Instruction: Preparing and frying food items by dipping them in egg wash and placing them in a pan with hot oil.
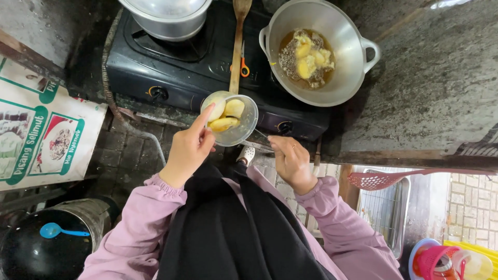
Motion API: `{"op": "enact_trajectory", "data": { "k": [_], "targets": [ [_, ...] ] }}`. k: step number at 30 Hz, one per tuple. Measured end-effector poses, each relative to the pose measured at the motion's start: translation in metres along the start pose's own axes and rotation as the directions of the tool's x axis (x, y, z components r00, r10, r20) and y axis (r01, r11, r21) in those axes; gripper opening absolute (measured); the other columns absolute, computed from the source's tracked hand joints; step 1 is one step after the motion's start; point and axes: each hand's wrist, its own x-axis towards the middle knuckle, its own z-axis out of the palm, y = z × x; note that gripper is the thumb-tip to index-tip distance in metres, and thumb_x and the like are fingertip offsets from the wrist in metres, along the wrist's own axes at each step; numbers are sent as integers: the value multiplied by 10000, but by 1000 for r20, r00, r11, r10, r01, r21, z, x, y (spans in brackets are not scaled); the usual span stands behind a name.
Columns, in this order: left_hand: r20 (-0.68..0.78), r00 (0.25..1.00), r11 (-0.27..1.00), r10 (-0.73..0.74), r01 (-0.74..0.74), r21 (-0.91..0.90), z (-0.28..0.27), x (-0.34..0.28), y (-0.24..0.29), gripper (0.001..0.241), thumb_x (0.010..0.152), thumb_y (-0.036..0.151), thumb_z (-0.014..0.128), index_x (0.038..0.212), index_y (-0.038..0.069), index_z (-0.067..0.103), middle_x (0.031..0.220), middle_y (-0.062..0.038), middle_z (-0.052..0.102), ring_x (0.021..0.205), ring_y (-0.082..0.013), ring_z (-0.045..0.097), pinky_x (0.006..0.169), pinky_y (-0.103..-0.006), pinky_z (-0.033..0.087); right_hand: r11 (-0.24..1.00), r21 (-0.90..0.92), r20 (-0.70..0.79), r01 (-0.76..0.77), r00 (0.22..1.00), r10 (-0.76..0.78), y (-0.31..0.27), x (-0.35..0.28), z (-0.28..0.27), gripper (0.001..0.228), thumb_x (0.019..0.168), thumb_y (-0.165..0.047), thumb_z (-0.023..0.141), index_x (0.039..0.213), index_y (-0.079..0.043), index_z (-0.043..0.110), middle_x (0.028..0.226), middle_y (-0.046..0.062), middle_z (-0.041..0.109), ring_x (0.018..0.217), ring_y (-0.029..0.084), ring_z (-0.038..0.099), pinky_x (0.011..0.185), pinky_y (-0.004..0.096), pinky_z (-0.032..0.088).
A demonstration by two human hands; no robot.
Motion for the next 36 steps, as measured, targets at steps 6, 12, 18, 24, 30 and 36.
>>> {"op": "enact_trajectory", "data": {
  "k": [6,12,18,24,30,36],
  "targets": [
    [62,993,981,102,-111,158,-7,6,-8,522,956,73,590,1464,193,579,723,-135,736,612,-216,738,728,-329,610,895,306,123,-324,946,300,19,15,-1,181,1055,-4,538,1027,48,709,896,187,772,778,288,758,746,393,616],
    [159,976,984,-147,128,123,-2,5,0,527,968,83,535,1490,156,522,720,-186,726,598,-234,739,652,-333,637,181,544,450,-819,467,761,43,-21,46,265,1078,-99,459,1100,88,645,835,276,727,698,235,744,665,328,659],
    [205,865,842,-457,495,-212,-6,11,9,575,928,74,483,1501,125,476,693,-214,733,586,-262,749,584,-332,662,-19,549,485,-835,300,821,42,-16,33,245,1033,-132,517,1096,74,634,821,250,724,711,225,748,683,338,645],
    [226,837,734,-498,546,-404,-3,15,4,569,958,41,470,1523,98,445,736,-241,717,592,-292,739,594,-356,652,696,513,69,-502,833,549,19,0,-6,219,1078,-23,486,1075,96,670,936,294,748,791,307,768,752,412,641],
    [161,905,824,-393,425,-375,-7,18,11,533,985,64,485,1516,112,464,763,-210,721,624,-252,739,637,-332,646,970,240,-70,-34,996,52,-4,8,-35,212,1003,-101,608,993,42,763,873,144,778,699,245,747,688,344,643],
    [102,977,936,-187,209,-283,-3,14,-6,530,989,49,510,1513,119,483,755,-193,728,632,-232,738,644,-325,647,983,179,-43,51,998,-44,3,25,-29,161,1008,-33,617,1029,41,759,838,139,750,669,293,721,651,380,611]
  ]
}}
